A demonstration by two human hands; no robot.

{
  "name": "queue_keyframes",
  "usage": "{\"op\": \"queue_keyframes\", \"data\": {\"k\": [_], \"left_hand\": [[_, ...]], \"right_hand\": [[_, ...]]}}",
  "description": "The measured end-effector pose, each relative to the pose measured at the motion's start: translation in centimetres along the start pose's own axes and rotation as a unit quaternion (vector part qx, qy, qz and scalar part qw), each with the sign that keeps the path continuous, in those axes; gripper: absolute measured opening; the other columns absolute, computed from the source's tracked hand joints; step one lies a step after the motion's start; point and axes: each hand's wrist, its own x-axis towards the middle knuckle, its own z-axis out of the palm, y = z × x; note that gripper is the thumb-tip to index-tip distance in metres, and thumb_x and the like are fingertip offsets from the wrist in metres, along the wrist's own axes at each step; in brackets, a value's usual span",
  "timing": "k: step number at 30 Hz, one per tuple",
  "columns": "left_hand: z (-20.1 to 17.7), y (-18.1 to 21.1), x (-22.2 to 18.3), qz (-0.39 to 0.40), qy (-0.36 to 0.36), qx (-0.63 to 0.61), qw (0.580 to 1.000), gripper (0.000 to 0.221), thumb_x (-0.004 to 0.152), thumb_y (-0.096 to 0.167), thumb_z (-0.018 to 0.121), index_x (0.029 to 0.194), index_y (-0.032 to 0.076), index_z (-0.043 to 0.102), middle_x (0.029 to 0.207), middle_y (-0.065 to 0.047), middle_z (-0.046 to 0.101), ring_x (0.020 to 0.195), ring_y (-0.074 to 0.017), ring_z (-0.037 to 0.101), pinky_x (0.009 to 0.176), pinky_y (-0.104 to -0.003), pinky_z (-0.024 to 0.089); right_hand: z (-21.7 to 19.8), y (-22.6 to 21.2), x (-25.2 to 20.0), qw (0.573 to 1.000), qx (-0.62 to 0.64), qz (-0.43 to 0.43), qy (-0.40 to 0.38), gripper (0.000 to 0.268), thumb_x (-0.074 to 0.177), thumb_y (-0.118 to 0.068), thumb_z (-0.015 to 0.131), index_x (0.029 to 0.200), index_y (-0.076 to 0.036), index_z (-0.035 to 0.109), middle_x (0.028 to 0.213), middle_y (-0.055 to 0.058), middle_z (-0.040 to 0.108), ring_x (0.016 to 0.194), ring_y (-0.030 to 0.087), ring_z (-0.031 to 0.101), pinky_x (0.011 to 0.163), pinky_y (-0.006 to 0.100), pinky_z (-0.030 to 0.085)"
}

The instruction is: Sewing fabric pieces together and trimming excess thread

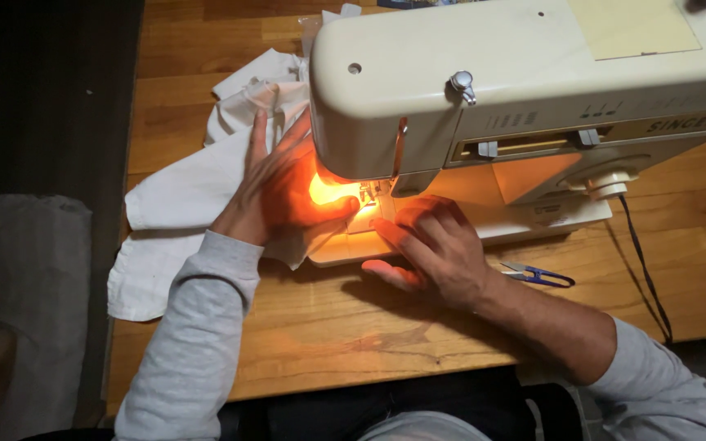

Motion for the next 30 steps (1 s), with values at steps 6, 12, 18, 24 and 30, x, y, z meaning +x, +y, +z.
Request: {"op": "queue_keyframes", "data": {"k": [6, 12, 18, 24, 30], "left_hand": [[-0.7, 0.5, 0.0, -0.018, -0.011, 0.007, 1.000, 0.089, 0.098, 0.063, 0.074, 0.179, 0.043, 0.042, 0.188, 0.022, 0.038, 0.181, -0.0112, 0.009, 0.144, -0.075, -0.001], [-1.7, 0.9, -0.2, 0.009, -0.011, -0.001, 1.000, 0.081, 0.105, 0.057, 0.071, 0.179, 0.039, 0.043, 0.187, 0.018, 0.039, 0.181, -0.0135, 0.011, 0.142, -0.080, 0.001], [-1.6, 0.4, -0.2, 0.000, -0.030, 0.034, 0.999, 0.078, 0.109, 0.056, 0.066, 0.181, 0.041, 0.038, 0.188, 0.020, 0.034, 0.181, -0.0114, 0.008, 0.142, -0.081, 0.000], [-1.9, 0.4, -0.2, -0.001, -0.042, 0.007, 0.999, 0.081, 0.107, 0.058, 0.068, 0.181, 0.040, 0.039, 0.189, 0.017, 0.034, 0.182, -0.0152, 0.007, 0.142, -0.078, -0.007], [-1.9, 0.5, 0.1, -0.020, -0.042, -0.002, 0.999, 0.087, 0.102, 0.065, 0.069, 0.179, 0.044, 0.038, 0.189, 0.021, 0.032, 0.181, -0.0114, 0.009, 0.144, -0.077, -0.005]], "right_hand": [[0.0, -0.2, 0.4, 1.000, 0.004, 0.006, 0.007, 0.043, 0.110, -0.049, 0.079, 0.117, -0.007, 0.085, 0.097, 0.011, 0.066, 0.093, 0.035, 0.073, 0.096, 0.051, 0.067], [0.1, -0.1, 0.3, 1.000, 0.001, 0.003, 0.007, 0.041, 0.110, -0.047, 0.079, 0.118, -0.007, 0.085, 0.097, 0.011, 0.065, 0.093, 0.034, 0.073, 0.096, 0.051, 0.066], [0.2, 0.0, 0.1, 1.000, -0.008, -0.002, 0.007, 0.041, 0.111, -0.047, 0.076, 0.116, -0.008, 0.084, 0.097, 0.010, 0.065, 0.093, 0.034, 0.073, 0.094, 0.052, 0.066], [0.3, 0.1, 0.0, 1.000, -0.004, -0.005, 0.007, 0.041, 0.111, -0.048, 0.075, 0.117, -0.008, 0.085, 0.097, 0.010, 0.065, 0.093, 0.034, 0.073, 0.094, 0.051, 0.065], [0.1, 0.1, 0.2, 1.000, -0.011, -0.010, 0.008, 0.042, 0.112, -0.048, 0.073, 0.118, -0.008, 0.085, 0.097, 0.009, 0.064, 0.092, 0.033, 0.072, 0.093, 0.050, 0.065]]}}
